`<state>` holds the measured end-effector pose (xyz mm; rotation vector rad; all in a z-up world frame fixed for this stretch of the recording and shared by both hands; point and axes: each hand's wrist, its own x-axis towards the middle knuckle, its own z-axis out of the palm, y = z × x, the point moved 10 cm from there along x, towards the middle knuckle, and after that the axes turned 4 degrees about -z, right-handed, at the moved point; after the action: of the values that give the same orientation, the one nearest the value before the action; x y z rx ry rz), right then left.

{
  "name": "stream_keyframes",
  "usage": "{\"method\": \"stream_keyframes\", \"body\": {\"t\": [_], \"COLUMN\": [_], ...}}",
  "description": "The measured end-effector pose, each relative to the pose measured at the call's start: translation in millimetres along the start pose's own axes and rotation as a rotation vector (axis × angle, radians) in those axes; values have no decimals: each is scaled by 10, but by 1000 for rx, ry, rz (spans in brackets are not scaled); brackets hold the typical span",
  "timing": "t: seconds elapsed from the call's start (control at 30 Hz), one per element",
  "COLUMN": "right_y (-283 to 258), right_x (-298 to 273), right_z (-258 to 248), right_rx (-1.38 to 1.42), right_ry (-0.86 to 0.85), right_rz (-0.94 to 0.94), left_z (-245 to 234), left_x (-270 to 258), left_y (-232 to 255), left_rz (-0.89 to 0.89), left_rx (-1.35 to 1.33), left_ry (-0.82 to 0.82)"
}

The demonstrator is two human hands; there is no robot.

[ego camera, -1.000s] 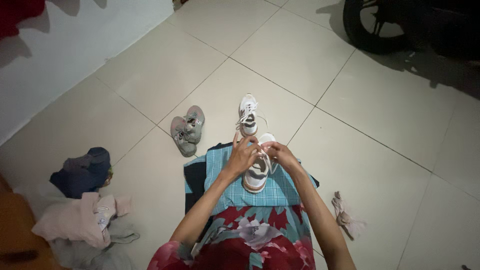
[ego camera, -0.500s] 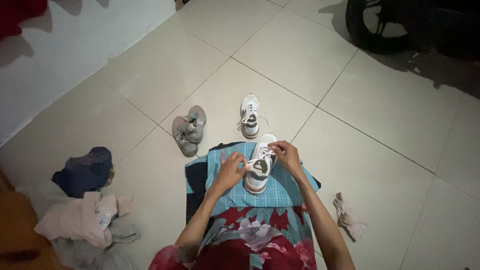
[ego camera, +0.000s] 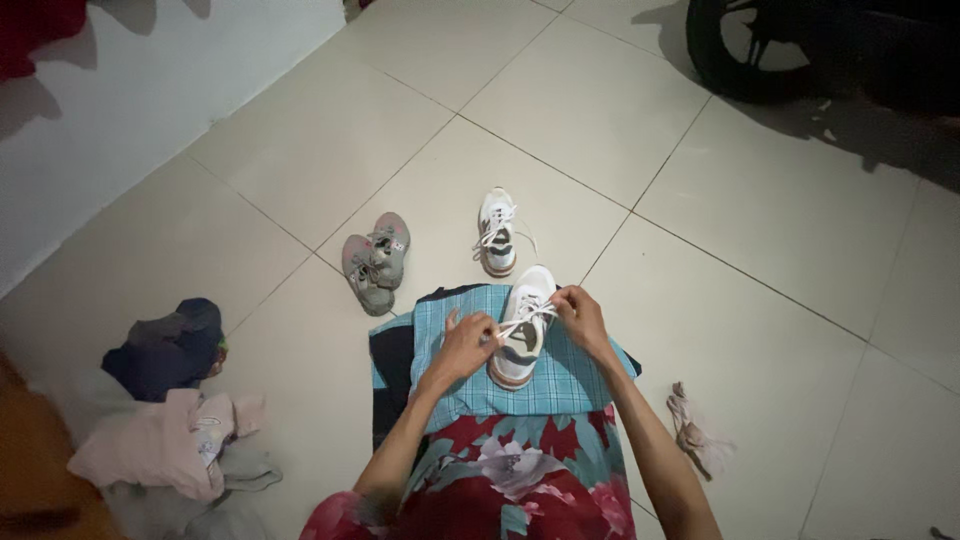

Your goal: The person unlaces a pair of white sneakers and a pair of gray sneakers, then relaces each shoe. They remove the laces, thread them back through the eyelets, and tie the laces on both pairs.

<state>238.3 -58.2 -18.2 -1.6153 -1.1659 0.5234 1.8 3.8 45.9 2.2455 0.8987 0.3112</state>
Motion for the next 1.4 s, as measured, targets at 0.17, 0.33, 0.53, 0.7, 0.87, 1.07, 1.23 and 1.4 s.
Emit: {"method": "stream_keyframes", "body": {"t": [0.17, 0.33, 0.53, 0.7, 0.87, 1.07, 1.23, 1.4], "right_y": [766, -111, -1270, -1680, -1580, -1288, -769, 62], "right_x": [-50, -131, -486, -856, -806, -158, 628, 1223], "right_z": [186, -107, 60, 524, 489, 37, -136, 2], "right_rx": [342, 2, -373, -520, -513, -515, -700, -595], "right_ry": [74, 111, -213, -366, -312, -207, -144, -161], "right_rz": [310, 29, 65, -139, -185, -114, -142, -42], "left_z": [55, 98, 129, 273, 253, -36, 10, 388], "left_x": [-49, -85, -63, -84, -38, 375, 1266, 1990], "left_y": [-26, -186, -456, -587, -350, -515, -701, -927], "left_rz": [-4, -76, -194, -370, -200, -150, 1, 91], "left_rx": [-28, -185, -513, -435, -622, -401, -174, 23], "left_ry": [-81, -91, -83, -157, -141, 6, 200, 206]}}
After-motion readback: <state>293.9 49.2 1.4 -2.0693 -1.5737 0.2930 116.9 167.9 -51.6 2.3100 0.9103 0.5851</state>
